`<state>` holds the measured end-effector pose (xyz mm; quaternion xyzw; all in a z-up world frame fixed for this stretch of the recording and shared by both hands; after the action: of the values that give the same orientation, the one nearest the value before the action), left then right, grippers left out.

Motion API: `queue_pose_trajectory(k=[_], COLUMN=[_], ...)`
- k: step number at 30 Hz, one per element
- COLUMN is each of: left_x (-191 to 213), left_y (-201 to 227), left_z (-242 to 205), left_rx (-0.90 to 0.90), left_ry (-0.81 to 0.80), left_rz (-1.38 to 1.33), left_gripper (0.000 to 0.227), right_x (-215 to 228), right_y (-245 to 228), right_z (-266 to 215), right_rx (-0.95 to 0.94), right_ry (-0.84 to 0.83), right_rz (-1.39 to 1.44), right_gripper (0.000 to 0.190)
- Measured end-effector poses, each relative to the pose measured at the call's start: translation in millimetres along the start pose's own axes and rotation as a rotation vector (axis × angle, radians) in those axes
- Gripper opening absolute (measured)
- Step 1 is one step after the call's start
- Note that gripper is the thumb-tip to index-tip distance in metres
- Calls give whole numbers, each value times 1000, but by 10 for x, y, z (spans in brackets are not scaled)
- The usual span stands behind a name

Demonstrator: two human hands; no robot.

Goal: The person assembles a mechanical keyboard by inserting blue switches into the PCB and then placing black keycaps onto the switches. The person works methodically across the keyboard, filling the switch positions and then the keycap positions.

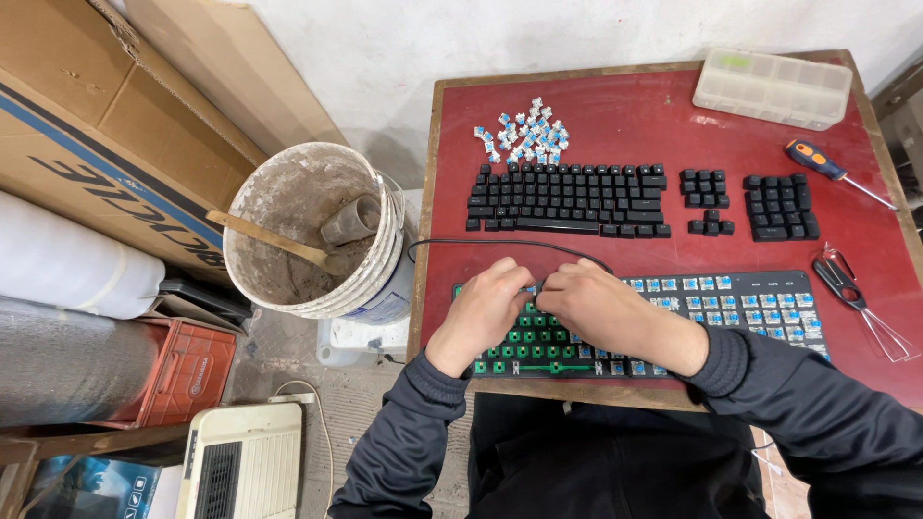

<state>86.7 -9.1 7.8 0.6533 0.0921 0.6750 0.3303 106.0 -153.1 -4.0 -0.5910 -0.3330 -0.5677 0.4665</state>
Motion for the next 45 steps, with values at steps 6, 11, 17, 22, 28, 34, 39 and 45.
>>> queue_pose_trajectory(k=[6,11,17,22,28,34,39,45], left_x=[34,99,205,255,77,148,233,201], left_y=[-77,25,82,29,-215,-138,-97,-229], left_z=[44,50,22,73,112,158,93,11], left_rx=[65,48,87,132,246,254,259,194], left_ry=[6,5,-21,-59,-92,-116,-115,-30], left_rz=[-63,-72,-123,-170,-124,-141,-157,-240], left_gripper=[20,16,14,20,21,23,29,34], right_x=[148,417,882,828,359,224,189,-161], right_y=[-181,-125,272,371,241,160,-40,-310], right_z=[-155,-251,-139,-70,95,36,-34,-41], right_rx=[-29,-123,-252,-290,-140,-162,-28,94], right_ry=[57,-117,-10,3,-144,-267,-163,-248], right_rz=[-53,2,452,300,108,-177,-399,-588], right_gripper=[9,30,34,36,50,64,60,48])
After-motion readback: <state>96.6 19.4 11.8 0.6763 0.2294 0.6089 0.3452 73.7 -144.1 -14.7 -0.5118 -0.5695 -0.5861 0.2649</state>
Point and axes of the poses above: each hand's wrist, its own z-axis towards the middle knuckle, its own x-axis out of the back of the hand, y = z × x, the point moved 10 cm from there along z, towards the middle knuckle, and after that the axes turned 3 degrees about -y, right-handed, at the moved point
